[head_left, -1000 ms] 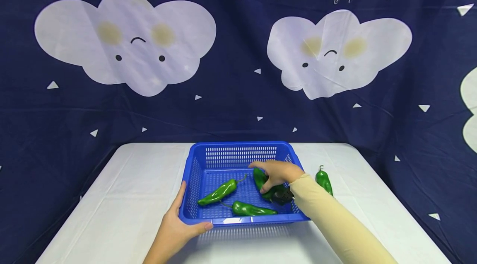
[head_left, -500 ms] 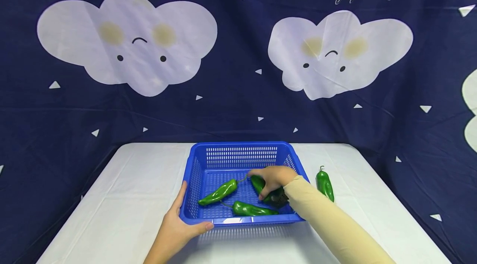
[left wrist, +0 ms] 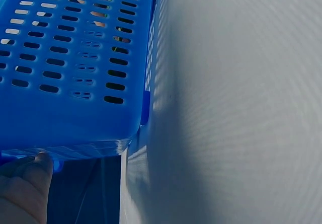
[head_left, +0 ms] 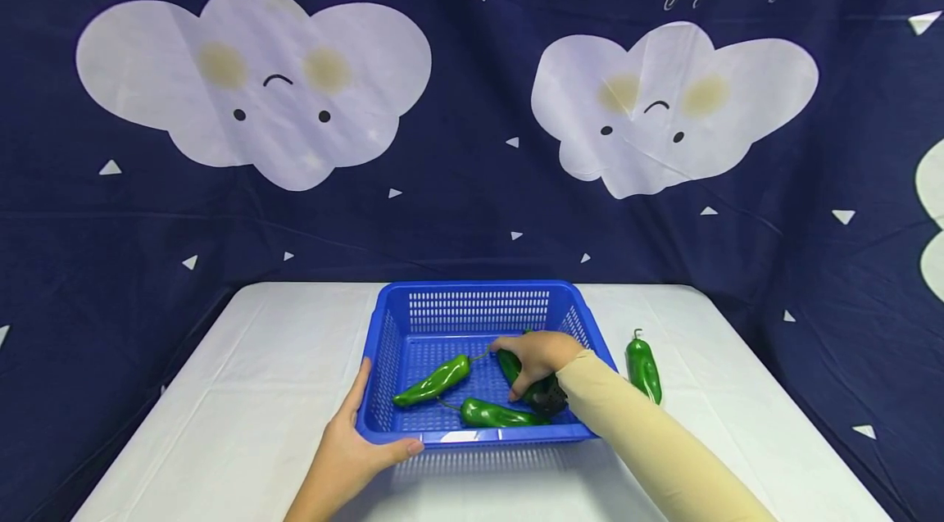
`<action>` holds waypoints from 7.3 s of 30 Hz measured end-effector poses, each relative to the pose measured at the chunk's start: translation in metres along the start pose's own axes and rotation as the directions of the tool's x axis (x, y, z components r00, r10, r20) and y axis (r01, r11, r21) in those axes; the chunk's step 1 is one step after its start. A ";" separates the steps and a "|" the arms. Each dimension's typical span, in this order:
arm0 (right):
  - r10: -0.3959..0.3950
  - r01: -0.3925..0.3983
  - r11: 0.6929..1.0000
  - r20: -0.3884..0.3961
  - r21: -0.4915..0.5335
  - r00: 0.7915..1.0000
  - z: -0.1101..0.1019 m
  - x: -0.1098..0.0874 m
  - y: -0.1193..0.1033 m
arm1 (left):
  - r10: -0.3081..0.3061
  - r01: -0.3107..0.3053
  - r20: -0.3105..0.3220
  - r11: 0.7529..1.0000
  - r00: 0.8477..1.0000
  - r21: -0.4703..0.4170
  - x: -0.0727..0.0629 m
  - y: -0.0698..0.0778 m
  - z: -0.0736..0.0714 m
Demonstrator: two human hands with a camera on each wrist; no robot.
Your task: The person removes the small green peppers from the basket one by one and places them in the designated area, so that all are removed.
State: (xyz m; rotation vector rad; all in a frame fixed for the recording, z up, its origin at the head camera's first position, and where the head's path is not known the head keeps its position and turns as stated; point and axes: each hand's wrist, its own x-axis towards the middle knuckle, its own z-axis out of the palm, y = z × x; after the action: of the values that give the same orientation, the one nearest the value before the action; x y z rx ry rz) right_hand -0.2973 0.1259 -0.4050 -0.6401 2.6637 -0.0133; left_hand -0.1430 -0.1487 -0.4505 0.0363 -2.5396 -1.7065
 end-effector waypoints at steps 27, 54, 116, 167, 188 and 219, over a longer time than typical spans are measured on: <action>0.137 -0.137 0.990 0.024 -0.022 0.990 0.008 0.012 -0.016 | -0.026 0.026 0.007 1.000 1.000 0.004 0.001 0.001 0.001; 0.043 -0.055 0.961 0.050 0.271 0.998 0.015 0.023 0.003 | -0.017 0.017 0.001 1.000 1.000 0.005 0.000 0.001 0.000; -0.039 0.033 0.903 0.005 0.429 0.999 0.014 0.029 0.015 | -0.019 0.019 -0.002 0.999 1.000 0.030 0.002 0.001 0.002; -0.180 0.210 0.774 -0.110 0.597 0.977 -0.052 -0.028 0.055 | -0.022 0.022 0.002 1.000 1.000 0.018 0.002 0.001 0.001; -0.048 0.120 0.791 -0.135 0.600 0.990 -0.042 -0.106 0.161 | -0.015 0.015 0.005 1.000 1.000 0.010 0.002 0.001 0.000; 0.168 -0.148 0.763 0.028 0.629 0.985 0.036 -0.115 0.227 | -0.010 0.010 0.008 1.000 1.000 -0.005 0.002 0.003 0.000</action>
State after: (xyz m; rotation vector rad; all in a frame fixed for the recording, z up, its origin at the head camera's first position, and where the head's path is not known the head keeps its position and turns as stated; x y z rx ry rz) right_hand -0.2887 0.3825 -0.4177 -0.1853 2.4917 -0.8406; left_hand -0.1451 -0.1482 -0.4478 0.0425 -2.5444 -1.7203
